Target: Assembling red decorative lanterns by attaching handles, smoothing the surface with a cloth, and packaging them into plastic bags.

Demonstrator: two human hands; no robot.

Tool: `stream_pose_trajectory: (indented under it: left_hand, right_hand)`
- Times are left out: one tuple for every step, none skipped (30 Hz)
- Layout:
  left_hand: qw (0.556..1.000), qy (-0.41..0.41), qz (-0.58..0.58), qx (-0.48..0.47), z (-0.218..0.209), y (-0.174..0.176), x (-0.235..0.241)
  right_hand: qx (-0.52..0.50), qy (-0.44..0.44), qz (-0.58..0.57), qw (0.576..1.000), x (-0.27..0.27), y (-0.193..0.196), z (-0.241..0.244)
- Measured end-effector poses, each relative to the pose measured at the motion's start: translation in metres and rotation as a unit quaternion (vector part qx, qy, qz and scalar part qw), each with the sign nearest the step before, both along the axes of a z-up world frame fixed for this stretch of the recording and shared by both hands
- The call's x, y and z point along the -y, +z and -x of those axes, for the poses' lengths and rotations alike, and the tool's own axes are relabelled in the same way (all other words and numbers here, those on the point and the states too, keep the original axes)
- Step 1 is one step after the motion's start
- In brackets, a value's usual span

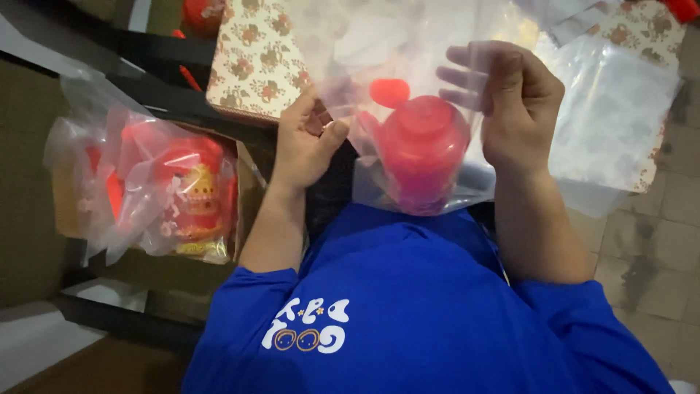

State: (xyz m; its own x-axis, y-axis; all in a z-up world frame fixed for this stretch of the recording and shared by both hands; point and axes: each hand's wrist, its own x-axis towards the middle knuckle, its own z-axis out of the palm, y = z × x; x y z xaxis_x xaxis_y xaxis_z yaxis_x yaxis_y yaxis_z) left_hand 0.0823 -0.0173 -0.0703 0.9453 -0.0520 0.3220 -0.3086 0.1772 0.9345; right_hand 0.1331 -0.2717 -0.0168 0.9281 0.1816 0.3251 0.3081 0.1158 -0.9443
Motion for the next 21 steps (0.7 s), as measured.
stream_pose_trajectory:
  left_hand:
    - [0.998,0.037,0.050,0.005,0.002,-0.006,0.008]
    - [0.998,0.036,0.051,0.003,0.007,-0.006,0.015]
    - [0.995,0.103,0.001,-0.008,0.009,-0.004,0.021]
    - [0.984,0.168,-0.049,-0.019,0.012,-0.002,0.028]
    - [0.985,0.167,-0.049,-0.020,0.015,0.005,0.030]
    - [0.979,0.185,-0.088,0.011,0.018,0.011,0.032]
    - [0.970,0.202,-0.127,0.044,0.020,0.018,0.034]
    - [0.971,0.200,-0.126,0.045,0.015,0.015,0.032]
    - [0.966,0.215,-0.134,0.048,0.012,0.013,0.029]
    - [0.961,0.230,-0.142,0.051,0.009,0.010,0.027]
    - [0.962,0.228,-0.143,0.050,0.007,0.013,0.027]
    - [0.964,0.222,-0.136,0.057,0.004,0.016,0.028]
    - [0.966,0.217,-0.129,0.064,0.001,0.019,0.028]
    - [0.966,0.216,-0.129,0.064,-0.004,0.018,0.029]
    - [0.972,0.189,-0.115,0.077,-0.007,0.016,0.030]
    - [0.978,0.161,-0.100,0.091,-0.011,0.014,0.031]
    - [0.978,0.161,-0.100,0.089,-0.009,0.009,0.032]
    - [0.987,0.144,-0.064,0.044,-0.008,0.004,0.034]
    - [0.992,0.124,-0.028,0.000,-0.008,0.000,0.036]
    - [0.992,0.124,-0.029,0.000,-0.005,0.000,0.037]
    - [0.985,0.151,-0.073,-0.032,0.000,-0.001,0.040]
  right_hand:
    - [0.008,-0.003,0.017,1.000,0.000,0.001,0.002]
    - [0.006,-0.004,0.019,1.000,0.003,-0.005,0.004]
    - [-0.005,-0.016,0.005,1.000,0.006,-0.009,0.004]
    - [-0.015,-0.029,-0.008,0.999,0.009,-0.013,0.004]
    - [-0.016,-0.030,-0.008,0.999,0.014,-0.018,0.003]
    - [-0.008,-0.017,-0.008,1.000,0.020,-0.023,0.003]
    - [0.002,-0.005,-0.008,1.000,0.026,-0.028,0.002]
    - [0.002,-0.007,-0.008,1.000,0.031,-0.028,0.001]
    - [0.009,-0.022,-0.005,1.000,0.035,-0.029,0.000]
    - [0.015,-0.036,-0.002,0.999,0.040,-0.029,-0.001]
    - [0.013,-0.038,-0.003,0.999,0.039,-0.029,0.000]
    - [0.020,-0.046,0.002,0.999,0.039,-0.029,0.000]
    - [0.028,-0.053,0.008,0.998,0.038,-0.028,0.000]
    - [0.028,-0.054,0.007,0.998,0.037,-0.030,-0.001]
    - [0.015,-0.062,-0.007,0.998,0.036,-0.032,0.000]
    - [0.002,-0.070,-0.021,0.997,0.035,-0.034,0.000]
    - [0.000,-0.069,-0.021,0.997,0.035,-0.036,0.001]
    - [-0.010,-0.084,-0.030,0.996,0.034,-0.038,0.002]
    - [-0.018,-0.099,-0.040,0.994,0.034,-0.040,0.001]
    - [-0.018,-0.100,-0.041,0.994,0.035,-0.042,-0.001]
    - [-0.022,-0.112,-0.044,0.992,0.036,-0.045,-0.001]
